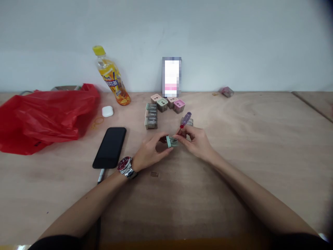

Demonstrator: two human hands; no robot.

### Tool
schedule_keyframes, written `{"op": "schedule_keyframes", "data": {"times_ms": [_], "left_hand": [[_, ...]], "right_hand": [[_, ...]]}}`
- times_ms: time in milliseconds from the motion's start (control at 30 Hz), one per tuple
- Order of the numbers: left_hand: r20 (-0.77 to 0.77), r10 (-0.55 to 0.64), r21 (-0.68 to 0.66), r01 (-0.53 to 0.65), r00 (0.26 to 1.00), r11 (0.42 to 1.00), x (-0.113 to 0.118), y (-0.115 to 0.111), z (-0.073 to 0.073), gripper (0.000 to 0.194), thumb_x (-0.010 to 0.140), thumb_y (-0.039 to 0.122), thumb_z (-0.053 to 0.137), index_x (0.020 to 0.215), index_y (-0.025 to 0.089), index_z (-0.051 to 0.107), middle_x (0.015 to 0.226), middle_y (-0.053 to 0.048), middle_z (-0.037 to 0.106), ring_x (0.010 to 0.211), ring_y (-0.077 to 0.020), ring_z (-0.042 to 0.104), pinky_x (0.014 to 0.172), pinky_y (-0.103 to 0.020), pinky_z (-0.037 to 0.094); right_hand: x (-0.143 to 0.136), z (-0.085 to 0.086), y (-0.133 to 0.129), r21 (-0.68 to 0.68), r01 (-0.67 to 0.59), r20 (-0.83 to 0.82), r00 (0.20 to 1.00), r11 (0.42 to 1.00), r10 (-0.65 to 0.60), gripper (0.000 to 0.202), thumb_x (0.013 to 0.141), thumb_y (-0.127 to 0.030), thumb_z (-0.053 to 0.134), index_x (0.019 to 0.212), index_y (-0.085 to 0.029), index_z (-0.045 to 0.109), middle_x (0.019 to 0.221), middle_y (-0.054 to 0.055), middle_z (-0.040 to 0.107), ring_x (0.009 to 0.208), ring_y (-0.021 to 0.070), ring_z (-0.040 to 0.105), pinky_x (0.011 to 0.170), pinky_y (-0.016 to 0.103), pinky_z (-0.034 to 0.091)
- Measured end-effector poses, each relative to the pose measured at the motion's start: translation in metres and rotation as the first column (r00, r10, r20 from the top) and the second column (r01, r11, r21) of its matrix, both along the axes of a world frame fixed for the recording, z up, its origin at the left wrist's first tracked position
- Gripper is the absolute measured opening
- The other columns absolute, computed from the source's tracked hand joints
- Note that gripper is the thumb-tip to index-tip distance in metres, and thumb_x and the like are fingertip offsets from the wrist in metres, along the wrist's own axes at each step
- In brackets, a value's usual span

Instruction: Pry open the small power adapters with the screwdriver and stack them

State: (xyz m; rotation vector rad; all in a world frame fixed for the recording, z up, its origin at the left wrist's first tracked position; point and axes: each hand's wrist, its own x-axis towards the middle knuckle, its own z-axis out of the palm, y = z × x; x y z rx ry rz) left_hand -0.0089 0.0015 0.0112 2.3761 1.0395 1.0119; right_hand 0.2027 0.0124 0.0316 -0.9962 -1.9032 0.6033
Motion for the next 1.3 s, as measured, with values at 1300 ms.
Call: {"op": "schedule_keyframes", "data": {"times_ms": [1300], "left_hand": [[0.003, 0.005, 0.028, -0.005, 1.0, 1.0, 0.0013, 0.0005, 0.001, 0.042, 0.084, 0.03, 0.069, 0.121, 0.019, 0.052, 0.109, -0.007, 0.068, 0.094, -0.0176, 0.067, 0.082, -0.031, 0.057]], "right_hand": [[0.0007, -0.0022, -0.0052, 0.007, -0.049, 0.098, 0.994, 0.999, 0.048, 0.004, 0.095, -0.022, 0.05, 0.091, -0.022, 0.049, 0.069, -0.001, 0.06, 0.057, 0.0123, 0.055, 0.053, 0.025, 0.041]]}}
